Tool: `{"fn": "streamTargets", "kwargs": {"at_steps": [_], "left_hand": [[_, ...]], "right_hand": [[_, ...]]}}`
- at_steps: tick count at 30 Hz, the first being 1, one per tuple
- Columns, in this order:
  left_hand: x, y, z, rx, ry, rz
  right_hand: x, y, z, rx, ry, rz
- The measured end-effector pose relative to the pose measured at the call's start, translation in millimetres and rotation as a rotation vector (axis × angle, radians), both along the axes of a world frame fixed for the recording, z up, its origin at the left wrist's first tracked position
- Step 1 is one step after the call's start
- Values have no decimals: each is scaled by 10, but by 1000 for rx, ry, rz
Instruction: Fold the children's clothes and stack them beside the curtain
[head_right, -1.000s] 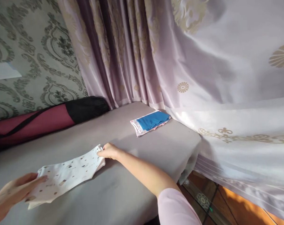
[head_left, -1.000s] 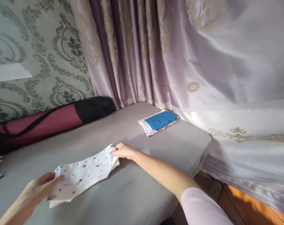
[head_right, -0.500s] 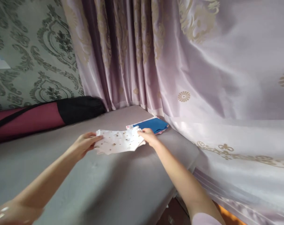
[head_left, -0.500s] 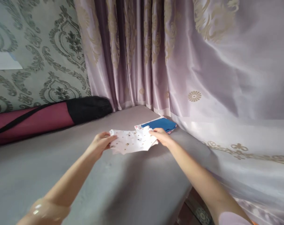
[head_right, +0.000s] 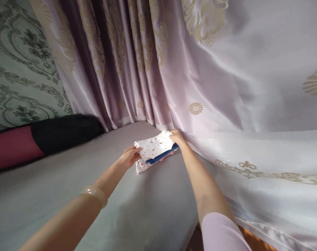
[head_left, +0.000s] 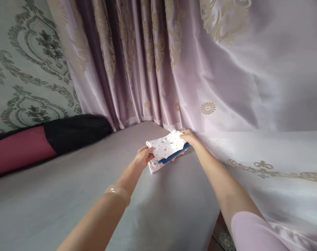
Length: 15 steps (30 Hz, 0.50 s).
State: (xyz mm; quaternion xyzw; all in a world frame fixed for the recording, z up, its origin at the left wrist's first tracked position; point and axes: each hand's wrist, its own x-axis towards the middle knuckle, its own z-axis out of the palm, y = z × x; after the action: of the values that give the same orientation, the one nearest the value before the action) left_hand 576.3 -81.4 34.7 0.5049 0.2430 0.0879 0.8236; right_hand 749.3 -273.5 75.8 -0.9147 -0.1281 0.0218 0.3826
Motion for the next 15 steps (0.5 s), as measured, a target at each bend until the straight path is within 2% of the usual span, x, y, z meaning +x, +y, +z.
{"fn": "streamTargets", "kwargs": {"at_steps": [4, 7, 9, 11, 13, 15], "left_hand": [[102, -98, -91, 95, 41, -13], [62, -133, -127, 217, 99, 47], [7, -139, -148, 483, 97, 94], [-43, -150, -175, 913, 20, 84], [-77, -179, -210, 1302, -85, -1], [-96, -220, -254, 1480, -116, -117]], "right_hand": [[92, -15, -138, -159, -140, -23], [54, -18, -282, -257, -192, -66], [-3, 16, -360, -319, -248, -79], [-63, 94, -405, -396, -353, -35], [-112, 209, -427, -464, -450, 66], [-141, 331, -449, -501, -449, 157]]}}
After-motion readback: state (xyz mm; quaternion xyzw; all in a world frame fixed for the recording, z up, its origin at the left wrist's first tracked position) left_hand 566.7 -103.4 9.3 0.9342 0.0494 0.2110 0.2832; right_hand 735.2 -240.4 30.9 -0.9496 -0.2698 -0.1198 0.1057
